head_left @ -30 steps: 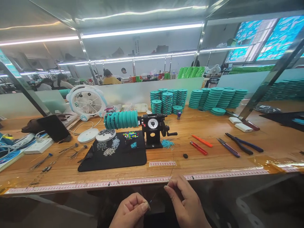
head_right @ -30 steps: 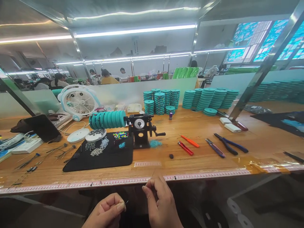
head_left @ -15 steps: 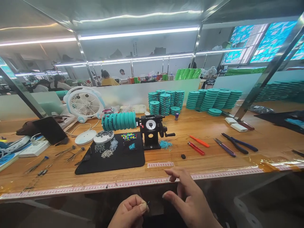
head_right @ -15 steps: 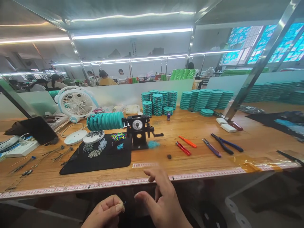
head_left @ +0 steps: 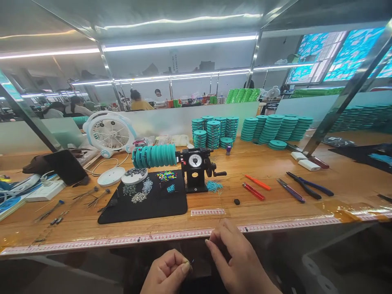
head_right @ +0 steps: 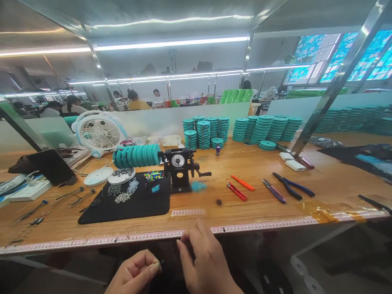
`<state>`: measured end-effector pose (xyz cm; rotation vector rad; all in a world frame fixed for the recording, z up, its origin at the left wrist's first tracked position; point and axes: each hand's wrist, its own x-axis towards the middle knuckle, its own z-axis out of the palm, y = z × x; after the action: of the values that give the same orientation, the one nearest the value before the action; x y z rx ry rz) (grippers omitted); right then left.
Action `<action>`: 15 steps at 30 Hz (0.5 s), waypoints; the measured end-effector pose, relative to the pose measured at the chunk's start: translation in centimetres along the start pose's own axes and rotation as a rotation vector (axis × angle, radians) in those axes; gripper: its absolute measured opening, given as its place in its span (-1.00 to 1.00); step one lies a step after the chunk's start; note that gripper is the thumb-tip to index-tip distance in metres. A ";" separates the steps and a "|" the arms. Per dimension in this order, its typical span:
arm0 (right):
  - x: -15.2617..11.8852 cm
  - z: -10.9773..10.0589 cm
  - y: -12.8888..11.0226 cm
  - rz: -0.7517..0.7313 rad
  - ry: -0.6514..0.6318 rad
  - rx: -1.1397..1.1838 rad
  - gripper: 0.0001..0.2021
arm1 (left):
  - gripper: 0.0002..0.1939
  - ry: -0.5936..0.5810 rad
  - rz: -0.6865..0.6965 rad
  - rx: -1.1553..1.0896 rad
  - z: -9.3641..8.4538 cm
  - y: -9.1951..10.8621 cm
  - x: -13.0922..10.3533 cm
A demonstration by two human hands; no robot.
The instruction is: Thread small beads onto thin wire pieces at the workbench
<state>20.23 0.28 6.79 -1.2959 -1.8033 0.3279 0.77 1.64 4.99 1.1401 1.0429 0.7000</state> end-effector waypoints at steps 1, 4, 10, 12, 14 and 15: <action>-0.1 0.1 0.1 -0.059 0.023 -0.046 -0.86 | -0.55 0.014 -0.001 -0.022 0.1 0.2 -0.1; -0.3 0.5 0.2 -0.179 0.102 -0.132 -0.84 | -0.58 0.064 -0.002 -0.095 0.6 0.7 -0.5; -0.5 0.7 0.5 -0.175 0.196 -0.140 -0.85 | -0.61 0.059 -0.034 -0.169 1.0 1.0 -0.6; -0.5 0.6 0.6 -0.115 0.185 -0.068 -0.86 | -0.62 0.046 -0.053 -0.195 1.0 0.9 -0.6; -0.3 0.2 0.6 0.017 0.119 0.080 -0.85 | -0.61 0.036 -0.063 -0.227 1.0 0.6 -0.4; -0.2 0.0 0.7 0.103 0.080 0.172 -0.83 | -0.60 0.032 -0.064 -0.245 0.9 0.4 -0.3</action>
<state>20.71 0.37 6.26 -1.2648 -1.6080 0.4712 1.53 1.18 5.50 0.8835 0.9859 0.7742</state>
